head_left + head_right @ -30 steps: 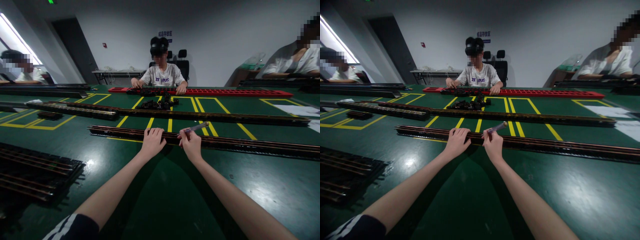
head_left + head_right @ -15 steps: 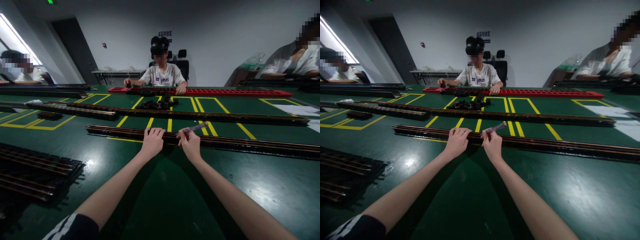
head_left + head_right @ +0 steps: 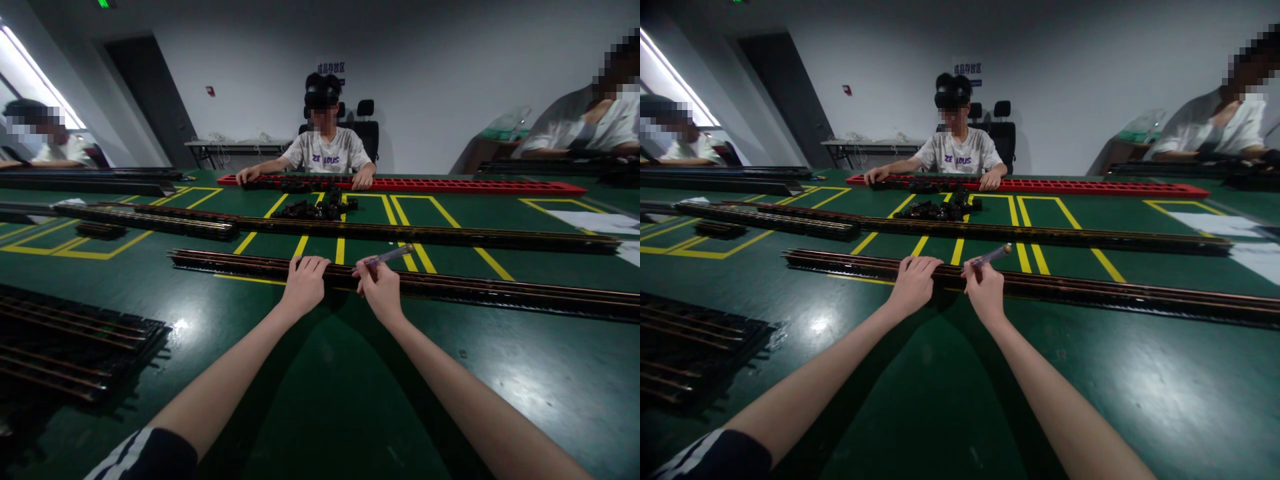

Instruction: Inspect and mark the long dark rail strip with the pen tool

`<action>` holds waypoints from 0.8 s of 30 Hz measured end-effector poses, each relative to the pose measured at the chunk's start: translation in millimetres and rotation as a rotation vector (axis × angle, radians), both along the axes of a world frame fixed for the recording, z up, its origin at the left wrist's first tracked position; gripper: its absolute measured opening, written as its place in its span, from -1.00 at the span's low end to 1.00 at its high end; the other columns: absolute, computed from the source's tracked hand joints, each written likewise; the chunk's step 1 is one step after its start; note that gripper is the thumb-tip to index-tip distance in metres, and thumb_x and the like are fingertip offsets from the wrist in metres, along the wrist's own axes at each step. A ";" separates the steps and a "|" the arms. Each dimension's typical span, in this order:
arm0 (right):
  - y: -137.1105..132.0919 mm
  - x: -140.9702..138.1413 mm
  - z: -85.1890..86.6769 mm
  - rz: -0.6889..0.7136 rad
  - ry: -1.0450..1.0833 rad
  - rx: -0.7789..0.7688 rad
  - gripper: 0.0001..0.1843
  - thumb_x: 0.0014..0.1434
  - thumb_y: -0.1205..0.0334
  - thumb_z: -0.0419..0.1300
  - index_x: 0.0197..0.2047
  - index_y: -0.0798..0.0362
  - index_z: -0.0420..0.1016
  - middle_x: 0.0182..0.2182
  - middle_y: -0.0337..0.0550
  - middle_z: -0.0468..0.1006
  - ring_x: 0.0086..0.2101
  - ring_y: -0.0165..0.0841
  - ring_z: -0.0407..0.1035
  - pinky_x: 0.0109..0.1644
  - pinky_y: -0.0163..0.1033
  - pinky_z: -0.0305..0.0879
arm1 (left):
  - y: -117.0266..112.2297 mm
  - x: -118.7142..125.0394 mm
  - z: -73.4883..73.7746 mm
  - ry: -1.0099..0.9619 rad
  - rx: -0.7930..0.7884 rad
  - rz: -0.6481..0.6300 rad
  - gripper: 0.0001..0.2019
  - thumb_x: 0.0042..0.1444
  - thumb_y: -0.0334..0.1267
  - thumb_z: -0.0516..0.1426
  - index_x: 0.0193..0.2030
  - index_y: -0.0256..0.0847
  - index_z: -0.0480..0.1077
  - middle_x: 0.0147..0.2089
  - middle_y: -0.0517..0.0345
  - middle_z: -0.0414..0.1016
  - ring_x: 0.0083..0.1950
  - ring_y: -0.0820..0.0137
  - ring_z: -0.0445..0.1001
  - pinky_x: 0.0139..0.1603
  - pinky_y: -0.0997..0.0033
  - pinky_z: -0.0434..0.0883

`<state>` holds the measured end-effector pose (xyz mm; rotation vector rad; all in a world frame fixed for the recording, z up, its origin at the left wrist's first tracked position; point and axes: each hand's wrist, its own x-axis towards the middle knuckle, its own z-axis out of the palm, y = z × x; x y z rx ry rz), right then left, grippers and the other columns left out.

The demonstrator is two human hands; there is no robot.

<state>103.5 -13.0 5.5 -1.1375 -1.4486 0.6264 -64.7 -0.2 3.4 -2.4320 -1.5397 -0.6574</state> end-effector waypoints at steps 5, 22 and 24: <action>0.1 -0.3 -0.3 -0.003 -0.008 0.005 -0.59 0.17 -0.13 0.07 -0.33 0.10 0.35 -0.50 -0.13 0.51 -0.67 -0.42 0.34 -0.65 -0.32 0.27 | 0.7 -0.5 -0.9 -0.005 0.006 -0.013 -0.59 0.09 -0.50 -0.08 0.04 -0.22 0.36 0.05 0.01 0.47 0.11 0.24 0.35 0.22 0.07 0.14; -1.8 -1.0 1.3 -0.069 0.018 0.035 -0.54 0.15 -0.20 0.06 -0.36 0.09 0.34 -0.52 -0.15 0.49 -0.67 -0.43 0.33 -0.66 -0.32 0.29 | -0.6 0.2 0.5 -0.005 0.023 -0.005 -0.59 0.10 -0.52 -0.10 0.02 -0.21 0.37 0.05 0.03 0.48 0.11 0.25 0.37 0.24 0.06 0.11; -1.5 -0.6 0.6 -0.076 0.019 0.032 -0.55 0.16 -0.19 0.05 -0.36 0.09 0.34 -0.52 -0.15 0.48 -0.67 -0.43 0.33 -0.64 -0.31 0.30 | 0.5 -1.3 -0.6 -0.013 0.009 -0.026 -0.57 0.10 -0.53 -0.11 0.04 -0.21 0.36 0.06 0.03 0.48 0.13 0.27 0.36 0.25 0.07 0.10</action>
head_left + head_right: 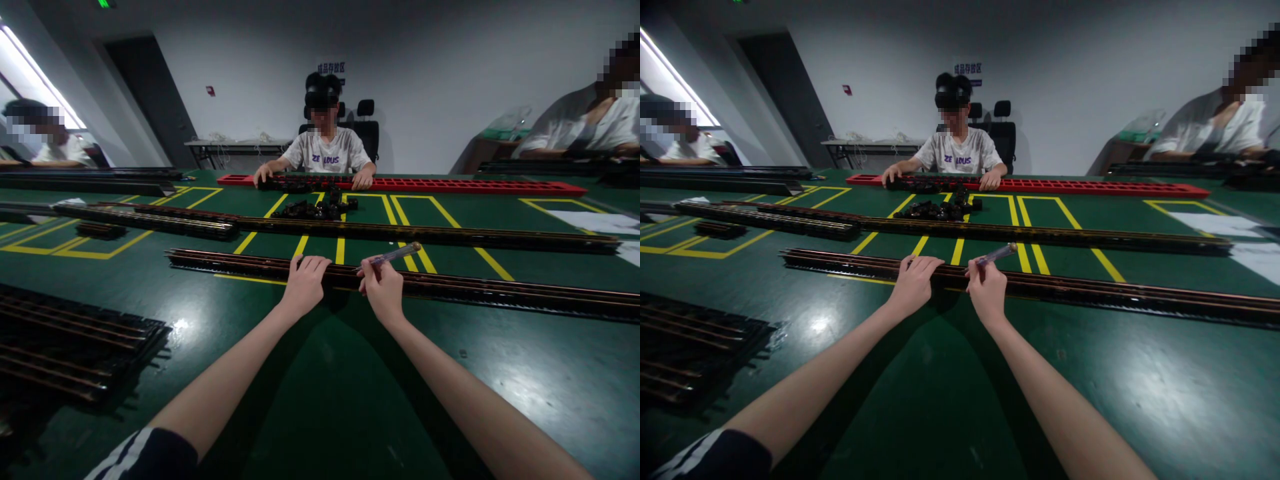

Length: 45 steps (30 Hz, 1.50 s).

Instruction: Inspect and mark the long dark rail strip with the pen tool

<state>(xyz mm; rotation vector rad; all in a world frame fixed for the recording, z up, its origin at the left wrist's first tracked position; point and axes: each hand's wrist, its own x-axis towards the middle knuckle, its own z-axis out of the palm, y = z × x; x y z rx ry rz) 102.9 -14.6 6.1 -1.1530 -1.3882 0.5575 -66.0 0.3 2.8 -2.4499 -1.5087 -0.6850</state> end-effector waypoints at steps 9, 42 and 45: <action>1.0 -0.1 -0.2 0.026 0.003 -0.024 -0.56 0.15 -0.17 0.07 -0.36 0.09 0.34 -0.54 -0.16 0.48 -0.69 -0.43 0.32 -0.65 -0.32 0.27 | -0.3 -2.2 2.0 -0.054 -0.051 -0.043 -0.63 0.13 -0.36 -0.04 0.08 -0.20 0.33 0.08 0.02 0.46 0.15 0.26 0.34 0.29 0.06 0.04; 1.4 -0.2 -0.8 0.052 0.004 -0.021 -0.56 0.15 -0.17 0.07 -0.34 0.10 0.34 -0.53 -0.14 0.51 -0.68 -0.43 0.33 -0.66 -0.33 0.26 | 1.7 4.1 -4.8 0.038 0.058 0.036 -0.72 0.17 -0.29 -0.01 -0.01 -0.24 0.36 0.01 -0.01 0.49 0.08 0.20 0.37 0.18 0.06 0.15; 1.3 0.0 -1.0 0.056 0.005 -0.017 -0.57 0.16 -0.15 0.08 -0.34 0.10 0.34 -0.52 -0.13 0.51 -0.68 -0.43 0.33 -0.66 -0.33 0.26 | 1.8 3.5 -4.9 0.040 0.066 0.032 -0.71 0.17 -0.31 -0.02 0.00 -0.25 0.36 0.02 0.00 0.49 0.08 0.21 0.36 0.18 0.06 0.15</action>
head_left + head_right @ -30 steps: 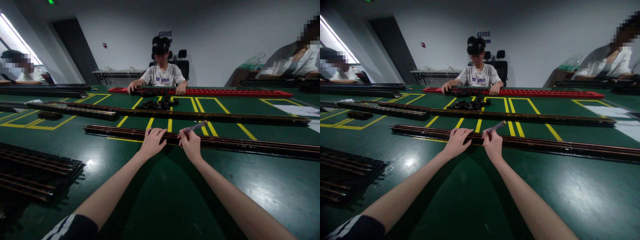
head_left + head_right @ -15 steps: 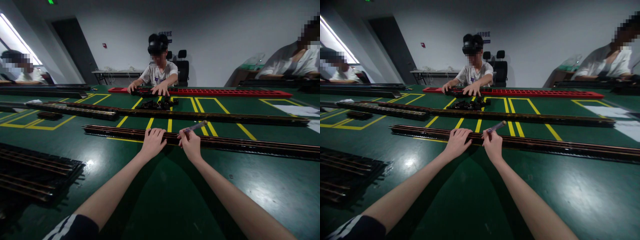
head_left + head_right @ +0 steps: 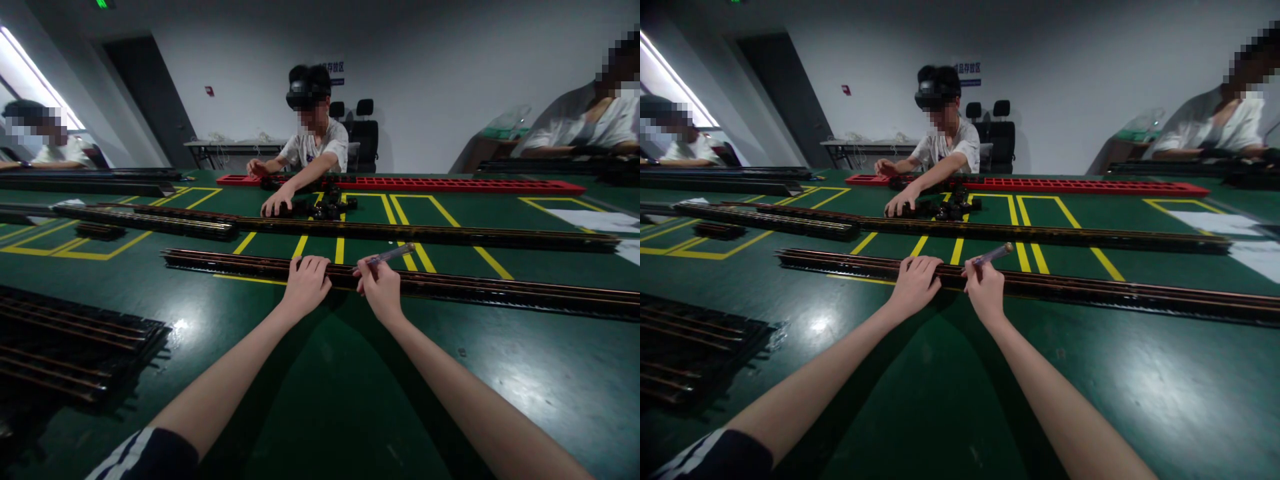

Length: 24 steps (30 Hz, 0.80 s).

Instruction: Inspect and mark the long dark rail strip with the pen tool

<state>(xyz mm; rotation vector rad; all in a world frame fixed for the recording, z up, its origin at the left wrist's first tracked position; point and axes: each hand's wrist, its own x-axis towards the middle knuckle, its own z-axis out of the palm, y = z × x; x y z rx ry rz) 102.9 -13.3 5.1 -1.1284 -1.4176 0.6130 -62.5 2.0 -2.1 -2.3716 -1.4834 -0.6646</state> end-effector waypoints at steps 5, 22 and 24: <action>0.0 -0.2 -0.3 -0.001 0.004 -0.003 -0.56 0.15 -0.16 0.07 -0.33 0.10 0.34 -0.52 -0.14 0.50 -0.68 -0.43 0.32 -0.67 -0.33 0.26 | -0.4 -0.4 1.9 0.007 -0.007 -0.008 -0.69 0.17 -0.36 -0.04 0.02 -0.25 0.36 0.03 0.02 0.48 0.08 0.22 0.36 0.18 0.05 0.15; 1.5 -0.3 -1.6 -0.003 0.001 0.007 -0.60 0.16 -0.14 0.07 -0.34 0.08 0.32 -0.54 -0.19 0.46 -0.69 -0.43 0.32 -0.67 -0.33 0.26 | -2.6 -0.9 3.5 -0.005 -0.038 -0.020 -0.64 0.14 -0.45 -0.08 0.03 -0.25 0.36 0.05 0.01 0.48 0.11 0.23 0.36 0.21 0.04 0.13; 1.8 -0.1 -1.5 0.000 -0.013 0.002 -0.59 0.16 -0.14 0.07 -0.34 0.08 0.32 -0.55 -0.18 0.47 -0.70 -0.43 0.32 -0.67 -0.32 0.26 | -2.5 -1.1 3.3 -0.004 -0.036 -0.018 -0.64 0.14 -0.46 -0.08 0.03 -0.24 0.37 0.05 0.01 0.48 0.11 0.22 0.36 0.22 0.04 0.13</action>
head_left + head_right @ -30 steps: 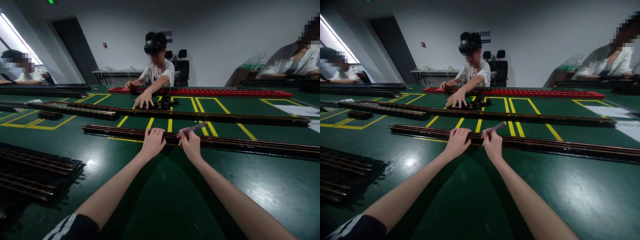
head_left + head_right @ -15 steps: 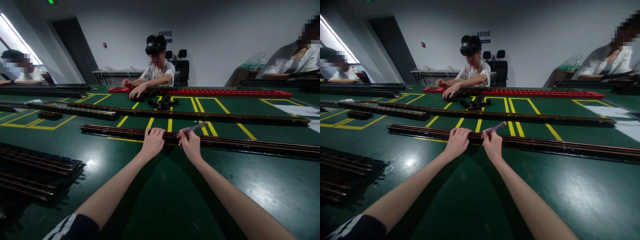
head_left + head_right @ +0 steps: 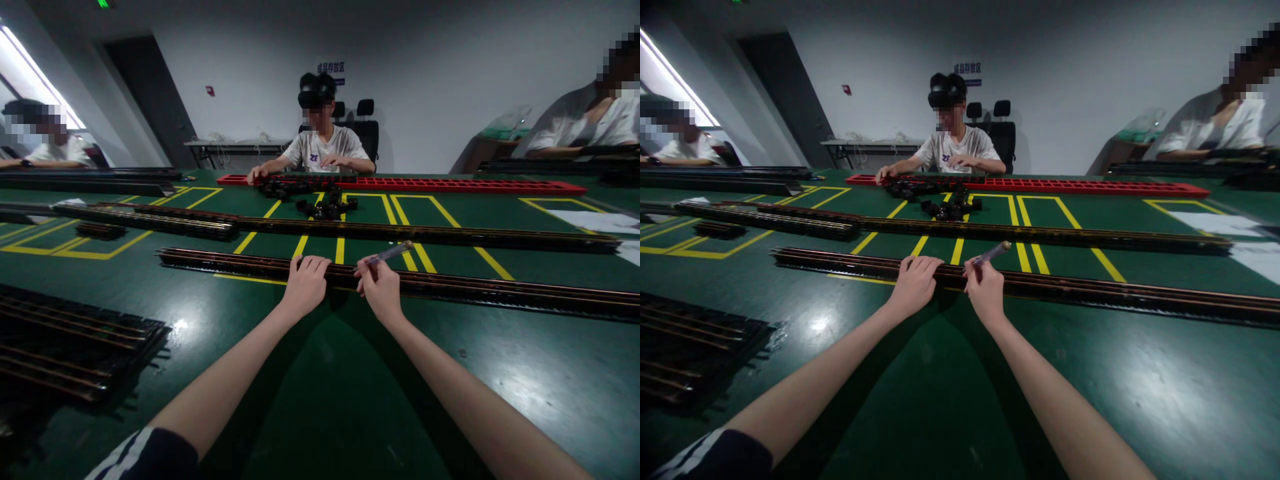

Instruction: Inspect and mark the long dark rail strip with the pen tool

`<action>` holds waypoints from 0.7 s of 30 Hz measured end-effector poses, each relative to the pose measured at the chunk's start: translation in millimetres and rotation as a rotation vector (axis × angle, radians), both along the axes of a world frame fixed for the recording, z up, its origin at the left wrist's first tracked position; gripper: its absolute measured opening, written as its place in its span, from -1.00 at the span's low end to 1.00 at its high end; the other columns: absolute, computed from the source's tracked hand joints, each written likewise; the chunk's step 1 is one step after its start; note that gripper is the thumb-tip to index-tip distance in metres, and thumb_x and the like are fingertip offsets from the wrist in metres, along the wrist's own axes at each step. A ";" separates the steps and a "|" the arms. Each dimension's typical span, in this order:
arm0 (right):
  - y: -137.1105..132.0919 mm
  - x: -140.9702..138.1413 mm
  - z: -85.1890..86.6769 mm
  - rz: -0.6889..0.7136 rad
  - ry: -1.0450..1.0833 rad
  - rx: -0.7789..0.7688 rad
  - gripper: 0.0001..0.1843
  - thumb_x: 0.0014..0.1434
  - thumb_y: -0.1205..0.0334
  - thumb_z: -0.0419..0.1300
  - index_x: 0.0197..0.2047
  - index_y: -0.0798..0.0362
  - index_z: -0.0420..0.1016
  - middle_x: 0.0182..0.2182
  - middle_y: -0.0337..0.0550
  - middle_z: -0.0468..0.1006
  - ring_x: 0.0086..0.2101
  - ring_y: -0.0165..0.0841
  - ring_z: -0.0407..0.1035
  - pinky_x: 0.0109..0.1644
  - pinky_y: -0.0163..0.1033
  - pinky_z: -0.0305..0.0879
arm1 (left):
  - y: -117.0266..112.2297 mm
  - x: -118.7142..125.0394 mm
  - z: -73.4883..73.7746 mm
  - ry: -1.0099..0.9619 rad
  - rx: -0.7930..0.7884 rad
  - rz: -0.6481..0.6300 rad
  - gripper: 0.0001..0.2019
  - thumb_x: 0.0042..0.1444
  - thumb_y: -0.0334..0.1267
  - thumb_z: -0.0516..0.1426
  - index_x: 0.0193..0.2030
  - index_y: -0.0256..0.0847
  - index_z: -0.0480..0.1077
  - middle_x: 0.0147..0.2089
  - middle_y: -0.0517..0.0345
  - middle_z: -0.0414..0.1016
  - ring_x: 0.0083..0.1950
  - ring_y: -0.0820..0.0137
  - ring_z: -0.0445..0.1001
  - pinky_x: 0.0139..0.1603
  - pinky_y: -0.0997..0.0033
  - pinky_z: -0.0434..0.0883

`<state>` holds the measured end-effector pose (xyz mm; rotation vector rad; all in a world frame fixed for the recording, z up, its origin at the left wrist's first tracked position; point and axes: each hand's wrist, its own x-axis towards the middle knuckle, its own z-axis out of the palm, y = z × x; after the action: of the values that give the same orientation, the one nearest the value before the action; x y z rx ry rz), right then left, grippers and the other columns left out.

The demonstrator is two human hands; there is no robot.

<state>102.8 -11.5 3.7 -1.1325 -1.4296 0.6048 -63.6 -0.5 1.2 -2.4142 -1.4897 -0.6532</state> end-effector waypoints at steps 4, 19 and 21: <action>-1.1 0.4 1.6 0.003 -0.023 -0.007 -0.58 0.17 -0.15 0.05 -0.32 0.09 0.33 -0.53 -0.17 0.47 -0.68 -0.42 0.34 -0.66 -0.33 0.28 | -0.4 0.3 -0.1 -0.002 0.004 0.001 -0.63 0.13 -0.46 -0.07 0.04 -0.25 0.37 0.06 0.01 0.48 0.12 0.23 0.36 0.22 0.04 0.12; -3.6 -0.7 4.7 0.005 0.000 -0.013 -0.50 0.12 -0.25 0.05 -0.35 0.08 0.34 -0.50 -0.14 0.49 -0.66 -0.42 0.34 -0.66 -0.31 0.30 | -1.4 0.1 3.4 -0.001 0.000 0.015 -0.58 0.08 -0.54 -0.08 0.03 -0.19 0.38 0.05 0.03 0.48 0.12 0.22 0.36 0.24 -0.02 0.10; -3.4 -0.1 4.2 0.009 -0.006 -0.013 -0.51 0.13 -0.23 0.04 -0.35 0.08 0.34 -0.50 -0.14 0.49 -0.65 -0.42 0.35 -0.65 -0.31 0.31 | -0.4 -0.9 2.2 0.003 -0.014 -0.005 -0.54 0.07 -0.56 -0.08 0.06 -0.19 0.36 0.07 0.03 0.47 0.14 0.23 0.35 0.24 0.00 0.10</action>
<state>102.7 -14.9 7.8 -1.1393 -1.4384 0.6186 -64.5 -0.8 3.4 -2.4293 -1.4919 -0.6416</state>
